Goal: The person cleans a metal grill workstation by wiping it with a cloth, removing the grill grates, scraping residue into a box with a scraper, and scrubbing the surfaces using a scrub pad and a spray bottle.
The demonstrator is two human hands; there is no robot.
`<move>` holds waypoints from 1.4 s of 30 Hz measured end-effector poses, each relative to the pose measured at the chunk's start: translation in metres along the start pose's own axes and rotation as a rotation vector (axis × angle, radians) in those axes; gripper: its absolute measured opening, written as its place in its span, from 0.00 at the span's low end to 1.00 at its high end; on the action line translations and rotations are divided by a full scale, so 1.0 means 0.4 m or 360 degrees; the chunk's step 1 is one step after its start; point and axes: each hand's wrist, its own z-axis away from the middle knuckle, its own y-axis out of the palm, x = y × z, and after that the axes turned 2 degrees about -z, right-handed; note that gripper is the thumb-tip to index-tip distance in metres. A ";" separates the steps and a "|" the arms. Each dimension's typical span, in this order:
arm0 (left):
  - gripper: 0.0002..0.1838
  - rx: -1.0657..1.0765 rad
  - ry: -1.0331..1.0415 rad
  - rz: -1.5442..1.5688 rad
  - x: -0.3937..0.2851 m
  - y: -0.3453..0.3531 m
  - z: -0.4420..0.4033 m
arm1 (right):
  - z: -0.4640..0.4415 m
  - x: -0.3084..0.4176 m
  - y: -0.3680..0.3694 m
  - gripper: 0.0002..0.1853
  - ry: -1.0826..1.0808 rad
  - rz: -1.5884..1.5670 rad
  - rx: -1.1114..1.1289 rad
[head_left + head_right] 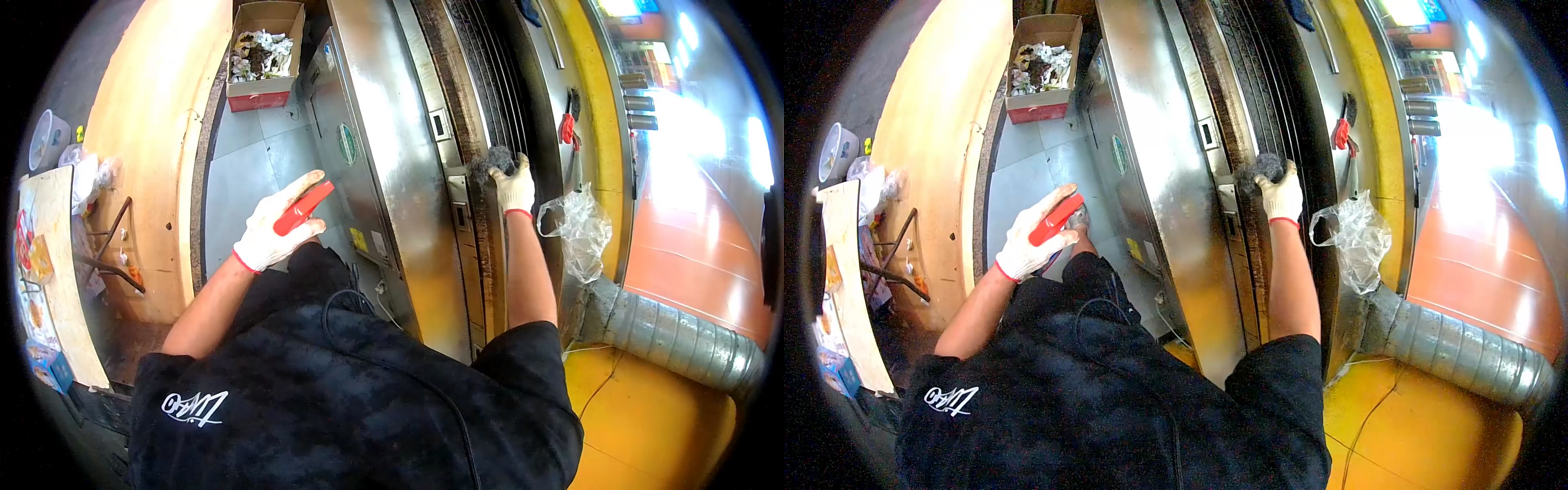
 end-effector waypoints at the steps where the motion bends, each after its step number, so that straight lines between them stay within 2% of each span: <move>1: 0.45 0.0016 -0.0011 -0.0007 -0.003 0.002 -0.002 | -0.001 -0.029 0.046 0.47 -0.0086 0.0026 -0.0001; 2: 0.45 0.0020 -0.0010 -0.0007 -0.008 0.005 -0.002 | 0.008 -0.021 0.060 0.44 -0.0169 0.0052 -0.0003; 3: 0.45 0.0053 -0.0035 0.0045 -0.015 0.007 -0.001 | 0.009 -0.008 0.076 0.42 -0.0130 0.0294 0.0066; 6: 0.45 0.0107 -0.0066 0.0088 -0.008 0.008 0.004 | 0.017 0.059 0.064 0.49 0.0134 0.0528 0.0244; 9: 0.42 0.0093 0.0004 0.0042 0.010 0.016 0.010 | 0.046 0.102 0.031 0.51 0.0040 0.0634 0.0248; 12: 0.42 0.0068 0.0069 0.0026 0.008 0.015 0.017 | 0.038 0.116 0.038 0.50 0.0070 0.0728 0.0291; 14: 0.44 0.0071 0.0062 0.0044 0.008 0.008 0.022 | 0.034 0.107 0.048 0.46 0.0011 0.0736 0.0199; 16: 0.44 0.0044 0.0068 0.0065 0.013 0.003 0.022 | 0.014 0.113 0.036 0.46 0.0183 0.0532 0.0237; 20: 0.43 0.0015 0.0025 0.0088 0.043 -0.007 0.016 | -0.075 0.118 0.095 0.45 0.0082 0.0500 0.0117; 22: 0.43 0.0085 -0.0077 0.0117 0.052 -0.018 0.007 | -0.146 0.192 0.114 0.41 0.0039 0.0524 0.0019; 26: 0.43 -0.0019 -0.0129 0.0058 0.083 -0.020 -0.026 | -0.334 0.422 0.114 0.38 0.0068 0.0481 0.0073; 30: 0.43 -0.0256 -0.0276 0.0275 0.116 -0.004 -0.037 | -0.562 0.617 0.145 0.38 -0.0098 0.0482 0.0113; 35: 0.43 -0.0443 -0.0323 0.0109 0.145 -0.011 -0.042 | -0.766 0.775 0.167 0.36 -0.0257 0.0588 0.0321; 38: 0.43 -0.0493 -0.0320 0.0251 0.136 -0.013 -0.045 | -0.742 0.677 0.191 0.36 -0.0299 0.0614 0.0389; 39: 0.43 -0.0450 -0.0325 0.0206 0.124 -0.021 -0.046 | -0.612 0.642 0.137 0.36 -0.0328 0.0615 0.0245; 40: 0.43 -0.0420 -0.0309 0.0211 0.123 -0.017 -0.045 | -0.506 0.598 0.080 0.36 -0.0215 0.0539 0.0506; 42: 0.42 -0.0459 0.0056 0.0056 0.127 -0.012 -0.053 | -0.290 0.441 0.028 0.30 -0.0135 0.0511 0.0455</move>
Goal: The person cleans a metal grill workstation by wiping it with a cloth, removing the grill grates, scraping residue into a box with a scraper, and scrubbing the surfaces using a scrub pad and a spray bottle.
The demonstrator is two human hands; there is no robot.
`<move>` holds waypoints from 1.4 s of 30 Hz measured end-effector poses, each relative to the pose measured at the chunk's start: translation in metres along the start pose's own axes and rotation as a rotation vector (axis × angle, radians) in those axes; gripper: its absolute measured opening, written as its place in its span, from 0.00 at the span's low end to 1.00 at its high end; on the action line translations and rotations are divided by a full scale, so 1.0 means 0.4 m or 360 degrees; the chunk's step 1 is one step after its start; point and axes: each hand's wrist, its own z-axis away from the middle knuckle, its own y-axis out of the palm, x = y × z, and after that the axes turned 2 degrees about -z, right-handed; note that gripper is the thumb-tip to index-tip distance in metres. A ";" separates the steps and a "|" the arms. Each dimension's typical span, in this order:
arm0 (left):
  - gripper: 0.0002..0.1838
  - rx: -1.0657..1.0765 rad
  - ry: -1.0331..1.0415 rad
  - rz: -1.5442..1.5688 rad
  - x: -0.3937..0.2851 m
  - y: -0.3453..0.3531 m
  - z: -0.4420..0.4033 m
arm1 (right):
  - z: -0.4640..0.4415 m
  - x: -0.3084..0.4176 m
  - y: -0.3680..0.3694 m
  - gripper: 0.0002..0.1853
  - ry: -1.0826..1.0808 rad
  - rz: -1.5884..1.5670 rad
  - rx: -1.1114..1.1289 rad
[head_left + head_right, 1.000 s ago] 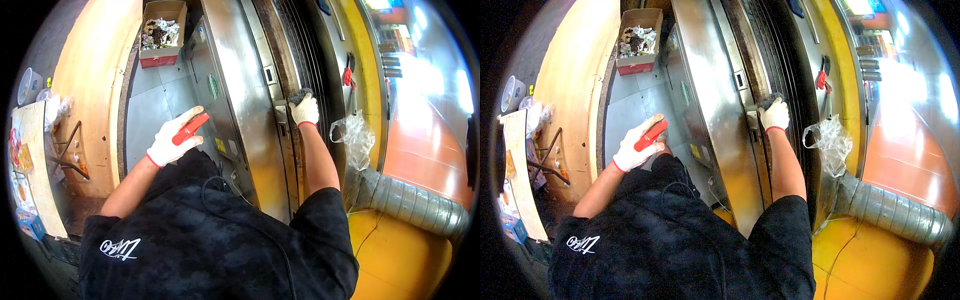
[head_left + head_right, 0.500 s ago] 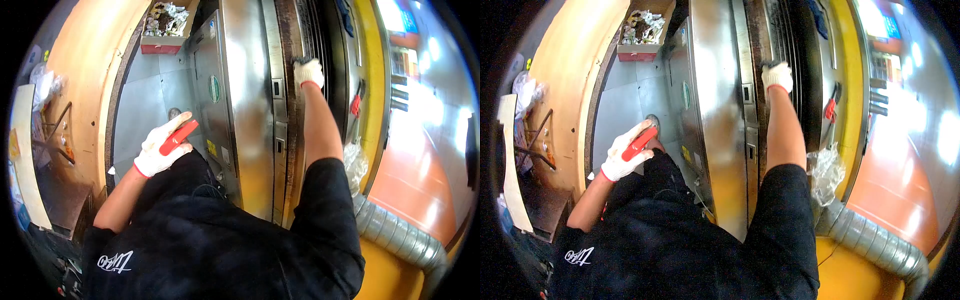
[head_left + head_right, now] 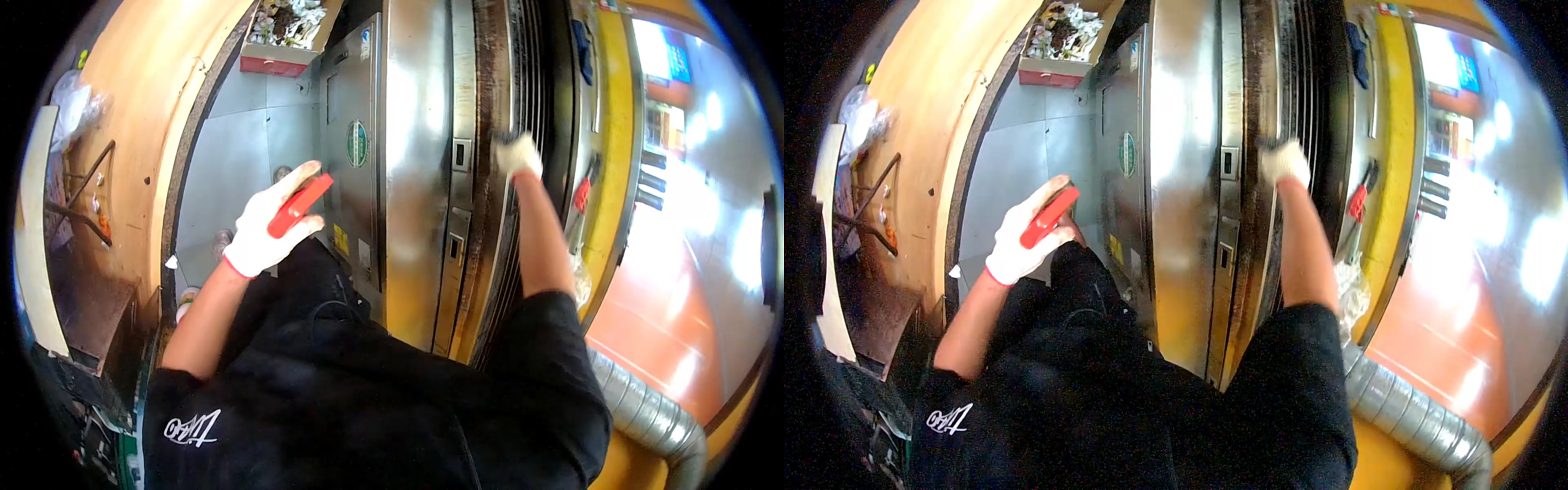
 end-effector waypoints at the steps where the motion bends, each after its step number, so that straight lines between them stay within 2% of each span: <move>1: 0.41 0.0153 -0.0140 0.0075 -0.031 -0.007 -0.013 | 0.091 -0.093 0.061 0.30 0.0070 -0.0032 -0.0024; 3: 0.42 0.0243 -0.0011 0.0073 -0.048 0.023 -0.042 | 0.266 -0.271 0.178 0.31 0.0241 0.0020 -0.0001; 5: 0.43 0.0305 0.0111 0.0083 -0.070 0.059 -0.088 | 0.398 -0.415 0.275 0.38 0.0416 0.0015 0.0069; 7: 0.42 0.0557 0.0007 0.0064 -0.101 0.102 -0.146 | 0.493 -0.488 0.324 0.43 0.0572 0.0024 0.0064; 10: 0.42 0.0625 0.0153 0.0052 -0.100 0.203 -0.221 | 0.538 -0.528 0.352 0.49 0.0635 -0.0046 0.0046; 11: 0.42 0.0681 0.0030 0.0033 -0.132 0.223 -0.246 | 0.535 -0.526 0.353 0.50 0.0627 -0.0071 0.0011; 12: 0.42 0.0691 0.0043 0.0018 -0.144 0.241 -0.267 | 0.532 -0.523 0.353 0.51 0.0620 -0.0096 -0.0025; 14: 0.42 0.0537 -0.0053 -0.0212 -0.148 0.281 -0.308 | 0.535 -0.533 0.352 0.53 0.0636 -0.0115 -0.0003; 15: 0.41 0.0470 -0.0064 -0.0108 -0.134 0.302 -0.328 | 0.535 -0.541 0.356 0.53 0.0608 -0.0115 -0.0026; 18: 0.42 0.0328 0.0079 0.0033 -0.108 0.331 -0.374 | 0.529 -0.544 0.344 0.53 0.0580 -0.0146 -0.0031; 19: 0.45 0.0288 0.0211 0.0222 -0.067 0.356 -0.401 | 0.529 -0.540 0.333 0.54 0.0584 -0.0160 0.0034; 20: 0.45 0.0287 0.0217 0.0212 -0.073 0.354 -0.420 | 0.528 -0.542 0.331 0.56 0.0587 -0.0171 0.0099; 22: 0.47 0.0480 0.0071 0.0241 -0.082 0.349 -0.447 | 0.523 -0.553 0.349 0.53 0.0522 -0.0138 0.0037; 26: 0.48 0.0553 -0.0063 0.0372 -0.092 0.355 -0.462 | 0.520 -0.531 0.338 0.47 0.0531 -0.0070 0.0033; 28: 0.46 0.0614 -0.0046 0.0322 -0.098 0.362 -0.459 | 0.518 -0.514 0.337 0.43 0.0516 -0.0063 -0.0113; 32: 0.45 0.0724 -0.0149 0.0152 -0.122 0.367 -0.448 | 0.488 -0.474 0.320 0.41 0.0493 -0.0062 -0.0189; 34: 0.45 0.0746 -0.0114 0.0108 -0.117 0.360 -0.432 | 0.449 -0.436 0.295 0.40 0.0508 -0.0117 -0.0200; 36: 0.45 0.0541 0.0278 0.0025 -0.095 0.356 -0.399 | 0.379 -0.398 0.288 0.39 0.0495 -0.0129 -0.0221; 38: 0.45 0.0580 0.0230 -0.0026 -0.094 0.316 -0.360 | 0.281 -0.361 0.299 0.39 0.0388 -0.0139 -0.0392; 40: 0.46 0.0673 -0.0066 -0.0015 -0.107 0.269 -0.317 | 0.201 -0.293 0.259 0.39 0.0373 -0.0151 -0.0445; 41: 0.46 0.0662 -0.0084 -0.0048 -0.101 0.244 -0.297 | 0.148 -0.280 0.269 0.39 0.0240 -0.0106 -0.0541; 42: 0.46 0.0647 -0.0100 -0.0034 -0.087 0.224 -0.275 | 0.108 -0.228 0.233 0.40 0.0278 -0.0096 -0.0505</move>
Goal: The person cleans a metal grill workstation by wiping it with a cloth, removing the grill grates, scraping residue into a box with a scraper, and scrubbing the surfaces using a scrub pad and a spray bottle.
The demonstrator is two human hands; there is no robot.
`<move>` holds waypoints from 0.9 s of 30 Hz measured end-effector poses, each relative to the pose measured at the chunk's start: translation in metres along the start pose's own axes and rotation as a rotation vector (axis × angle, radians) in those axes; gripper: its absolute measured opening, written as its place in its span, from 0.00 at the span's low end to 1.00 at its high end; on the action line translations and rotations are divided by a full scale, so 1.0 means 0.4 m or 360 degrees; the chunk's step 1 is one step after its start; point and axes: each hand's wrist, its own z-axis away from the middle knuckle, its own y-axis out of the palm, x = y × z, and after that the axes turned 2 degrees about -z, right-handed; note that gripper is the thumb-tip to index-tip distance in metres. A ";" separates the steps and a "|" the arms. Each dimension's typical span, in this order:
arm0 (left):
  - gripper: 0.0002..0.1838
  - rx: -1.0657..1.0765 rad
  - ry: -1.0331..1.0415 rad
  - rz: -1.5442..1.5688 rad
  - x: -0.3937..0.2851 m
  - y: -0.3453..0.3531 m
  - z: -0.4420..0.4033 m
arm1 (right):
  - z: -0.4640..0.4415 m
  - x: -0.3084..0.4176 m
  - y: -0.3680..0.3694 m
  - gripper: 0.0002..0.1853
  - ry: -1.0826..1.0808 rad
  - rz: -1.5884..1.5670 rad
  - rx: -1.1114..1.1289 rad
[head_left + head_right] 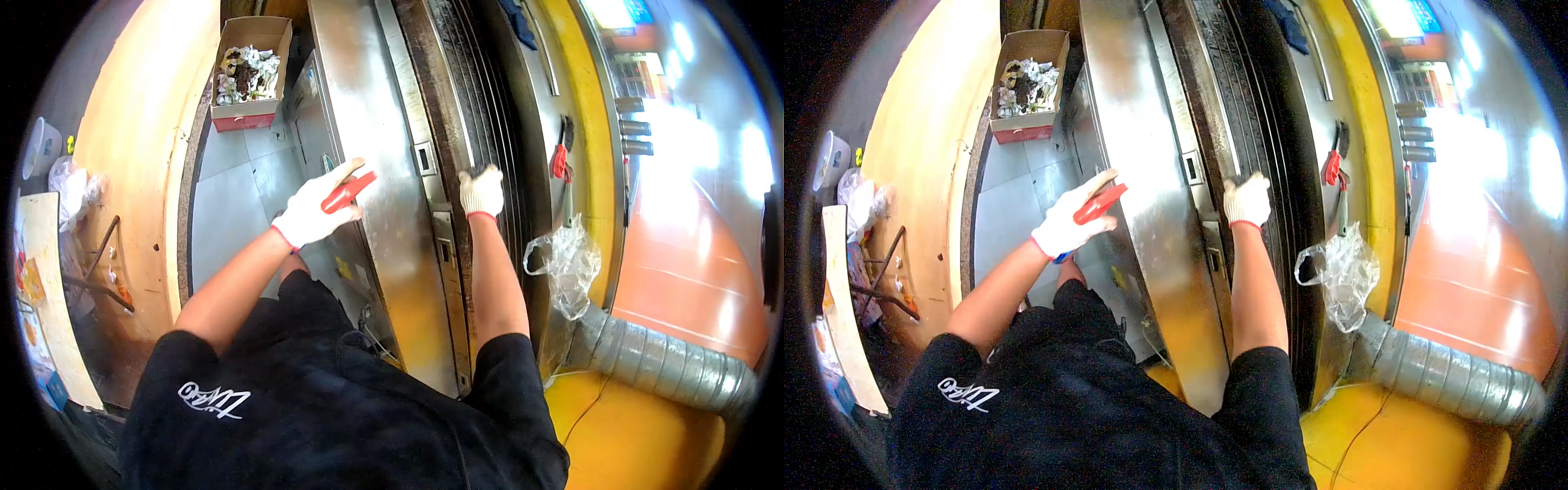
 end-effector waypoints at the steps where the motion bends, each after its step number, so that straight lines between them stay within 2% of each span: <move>1: 0.46 -0.0009 -0.0044 0.0023 0.017 -0.009 0.024 | -0.050 0.053 -0.009 0.40 0.0016 -0.0005 0.0056; 4: 0.46 -0.0113 -0.0030 0.0074 0.084 -0.013 0.102 | -0.189 0.237 -0.053 0.42 -0.0043 -0.0094 0.0037; 8: 0.47 -0.0126 -0.0255 0.0020 0.113 -0.032 0.194 | -0.369 0.490 -0.112 0.39 -0.0046 -0.0177 0.0085; 10: 0.46 -0.0239 -0.0212 0.0020 0.144 -0.028 0.223 | -0.460 0.577 -0.099 0.37 -0.0167 -0.0159 -0.0026; 12: 0.48 -0.0200 -0.0459 0.0124 0.137 -0.045 0.257 | -0.501 0.625 -0.111 0.38 -0.0168 -0.0134 0.0056; 14: 0.47 -0.0155 -0.0563 0.0191 0.127 -0.053 0.282 | -0.487 0.590 -0.117 0.40 -0.0250 -0.0143 0.0177; 16: 0.46 -0.0318 -0.0356 0.0086 0.151 -0.034 0.304 | -0.409 0.495 -0.112 0.41 -0.0236 -0.0057 0.0225; 17: 0.45 -0.0359 -0.0173 0.0055 0.148 -0.035 0.314 | -0.358 0.427 -0.095 0.40 -0.0219 -0.0025 0.0176; 21: 0.46 -0.0214 -0.0117 0.0088 0.096 -0.062 0.355 | -0.081 0.086 -0.062 0.39 -0.0046 -0.0176 0.0365; 23: 0.46 -0.0213 -0.0068 0.0061 0.057 -0.077 0.377 | 0.073 -0.076 -0.019 0.39 -0.0028 -0.0003 0.0270; 24: 0.46 -0.0220 -0.0033 0.0050 0.035 -0.096 0.397 | 0.129 -0.119 -0.030 0.39 -0.0004 0.0058 0.0254; 27: 0.46 -0.0302 0.0023 0.0014 0.027 -0.114 0.414 | 0.138 -0.075 -0.057 0.39 0.0062 0.0048 0.0254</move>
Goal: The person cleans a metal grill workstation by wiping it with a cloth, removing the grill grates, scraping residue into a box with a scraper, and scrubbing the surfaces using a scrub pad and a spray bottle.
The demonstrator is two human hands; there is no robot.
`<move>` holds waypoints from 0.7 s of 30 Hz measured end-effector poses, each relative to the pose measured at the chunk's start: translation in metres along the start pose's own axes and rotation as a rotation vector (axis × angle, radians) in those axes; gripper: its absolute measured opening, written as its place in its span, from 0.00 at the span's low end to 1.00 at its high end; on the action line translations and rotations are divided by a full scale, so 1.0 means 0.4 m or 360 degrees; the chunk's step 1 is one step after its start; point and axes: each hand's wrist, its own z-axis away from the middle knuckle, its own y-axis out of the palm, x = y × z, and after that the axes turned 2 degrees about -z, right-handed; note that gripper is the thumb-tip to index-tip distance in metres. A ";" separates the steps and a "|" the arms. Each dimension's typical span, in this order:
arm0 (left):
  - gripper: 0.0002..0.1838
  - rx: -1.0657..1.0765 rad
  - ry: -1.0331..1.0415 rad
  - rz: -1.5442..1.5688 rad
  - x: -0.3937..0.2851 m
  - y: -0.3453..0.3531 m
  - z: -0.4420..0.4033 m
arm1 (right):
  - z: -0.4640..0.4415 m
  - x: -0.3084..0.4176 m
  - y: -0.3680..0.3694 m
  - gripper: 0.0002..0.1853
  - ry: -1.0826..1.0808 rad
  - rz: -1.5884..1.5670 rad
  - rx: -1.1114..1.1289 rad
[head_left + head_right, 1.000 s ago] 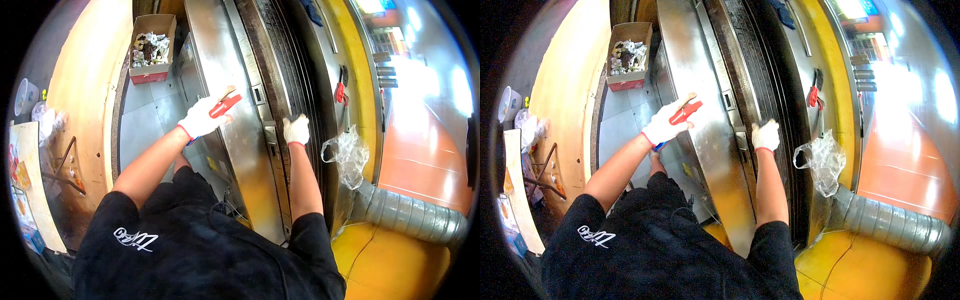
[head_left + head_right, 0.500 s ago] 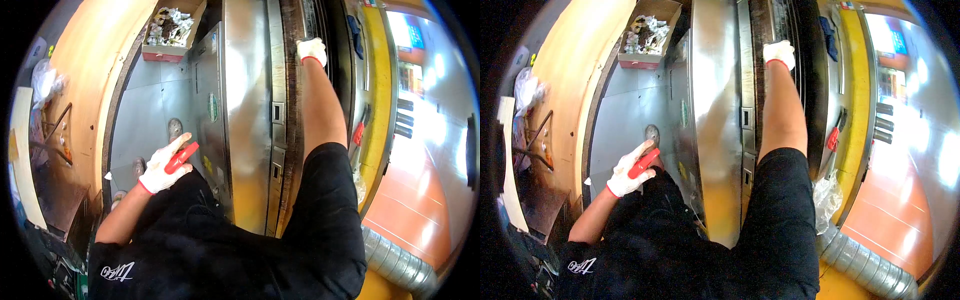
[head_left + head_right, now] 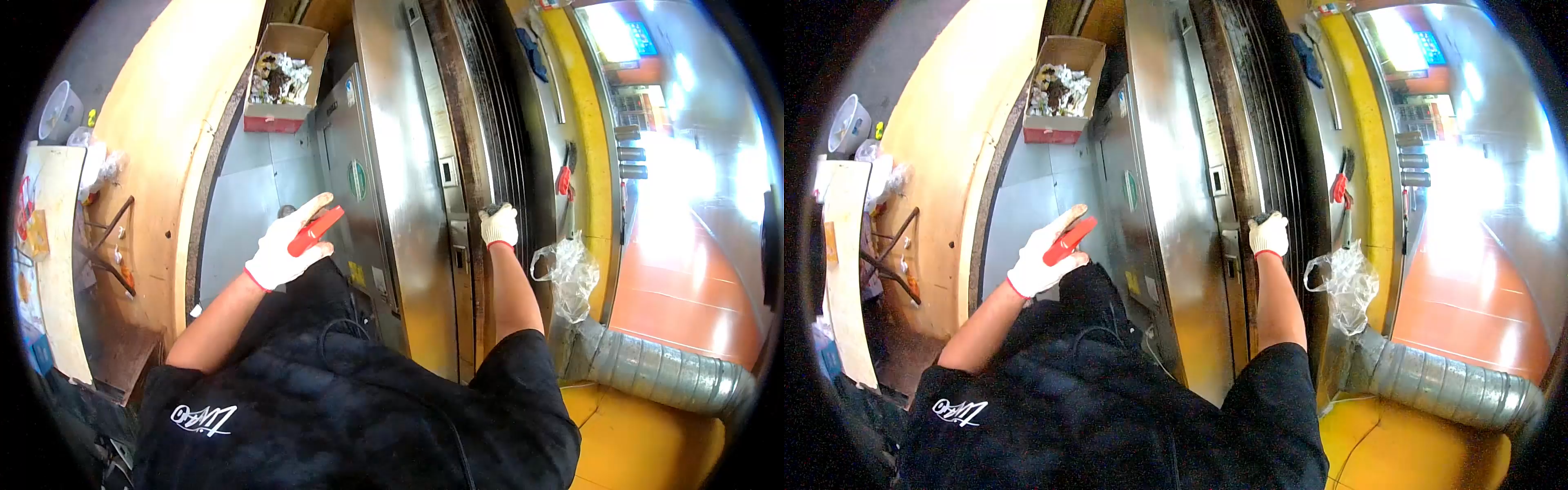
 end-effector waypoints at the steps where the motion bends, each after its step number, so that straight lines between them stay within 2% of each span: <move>1: 0.46 -0.0098 0.0082 0.0029 0.007 -0.009 -0.009 | -0.019 0.027 -0.006 0.39 0.0003 0.0001 -0.0019; 2: 0.46 -0.0115 0.0094 0.0024 0.004 -0.027 -0.023 | -0.043 0.064 -0.020 0.39 0.0000 -0.0028 -0.0037; 4: 0.45 -0.0037 -0.0088 0.0147 0.003 -0.063 -0.051 | -0.107 0.167 -0.051 0.39 -0.0001 -0.0066 -0.0032; 6: 0.45 -0.0032 -0.0125 0.0118 0.019 -0.086 -0.095 | -0.193 0.284 -0.077 0.35 -0.0038 -0.0040 -0.0126; 11: 0.43 -0.0092 -0.0127 0.0014 0.107 -0.115 -0.235 | -0.500 0.596 -0.138 0.40 -0.0171 -0.0142 -0.0138; 13: 0.42 -0.0112 -0.0159 0.0027 0.129 -0.137 -0.298 | -0.578 0.759 -0.221 0.39 -0.0165 -0.0172 -0.0072; 15: 0.42 -0.0189 -0.0454 0.0292 0.153 -0.159 -0.347 | -0.690 0.884 -0.236 0.38 -0.0294 -0.0199 -0.0191; 17: 0.41 -0.0286 -0.0419 0.0200 0.173 -0.175 -0.389 | -0.820 0.989 -0.232 0.40 -0.0380 -0.0174 -0.0298; 21: 0.40 -0.0318 -0.0526 0.0127 0.166 -0.220 -0.453 | -0.930 1.107 -0.266 0.41 -0.0464 -0.0084 -0.0259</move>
